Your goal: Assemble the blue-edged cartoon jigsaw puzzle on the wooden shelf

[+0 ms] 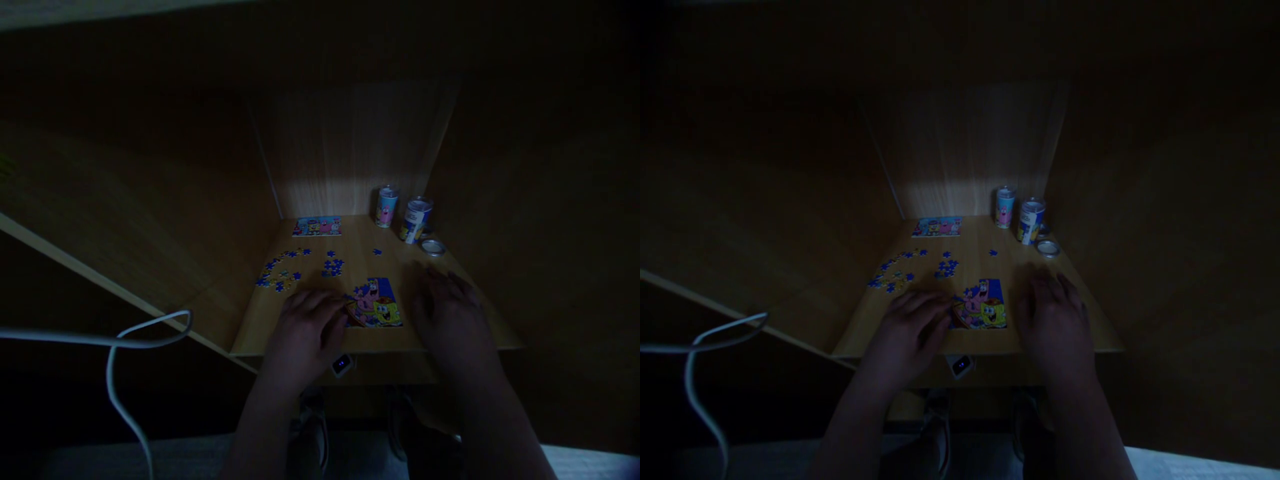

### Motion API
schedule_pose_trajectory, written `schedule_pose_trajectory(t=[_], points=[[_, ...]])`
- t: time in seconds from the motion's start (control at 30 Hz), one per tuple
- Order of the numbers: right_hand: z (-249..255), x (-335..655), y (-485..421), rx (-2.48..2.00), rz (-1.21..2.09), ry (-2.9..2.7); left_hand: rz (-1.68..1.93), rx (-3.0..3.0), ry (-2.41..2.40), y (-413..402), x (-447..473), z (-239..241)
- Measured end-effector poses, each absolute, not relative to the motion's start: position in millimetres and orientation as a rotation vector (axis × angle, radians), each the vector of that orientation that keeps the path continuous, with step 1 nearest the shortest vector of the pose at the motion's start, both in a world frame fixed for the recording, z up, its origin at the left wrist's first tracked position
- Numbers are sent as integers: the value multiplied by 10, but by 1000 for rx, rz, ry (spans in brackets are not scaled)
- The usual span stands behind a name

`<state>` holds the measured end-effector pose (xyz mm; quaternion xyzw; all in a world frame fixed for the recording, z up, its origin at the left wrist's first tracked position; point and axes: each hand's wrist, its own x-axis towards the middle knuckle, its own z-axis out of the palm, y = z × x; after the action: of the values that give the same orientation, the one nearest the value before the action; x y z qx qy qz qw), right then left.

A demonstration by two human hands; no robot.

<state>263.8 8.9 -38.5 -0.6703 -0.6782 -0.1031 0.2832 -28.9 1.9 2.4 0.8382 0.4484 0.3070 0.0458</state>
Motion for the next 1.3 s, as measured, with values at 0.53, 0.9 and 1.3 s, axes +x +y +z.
schedule_pose_trajectory(t=[0.53,0.9,1.3], points=[[-382,2550,102,-1772,-265,-1759,1222,2357,2122,38,-278,-129],[-330,2506,80,-1816,-223,-1735,772,2575,1738,43,-293,-87],[-203,2415,55,-1974,-172,-1679,483,2582,1538,197,-246,-54]])
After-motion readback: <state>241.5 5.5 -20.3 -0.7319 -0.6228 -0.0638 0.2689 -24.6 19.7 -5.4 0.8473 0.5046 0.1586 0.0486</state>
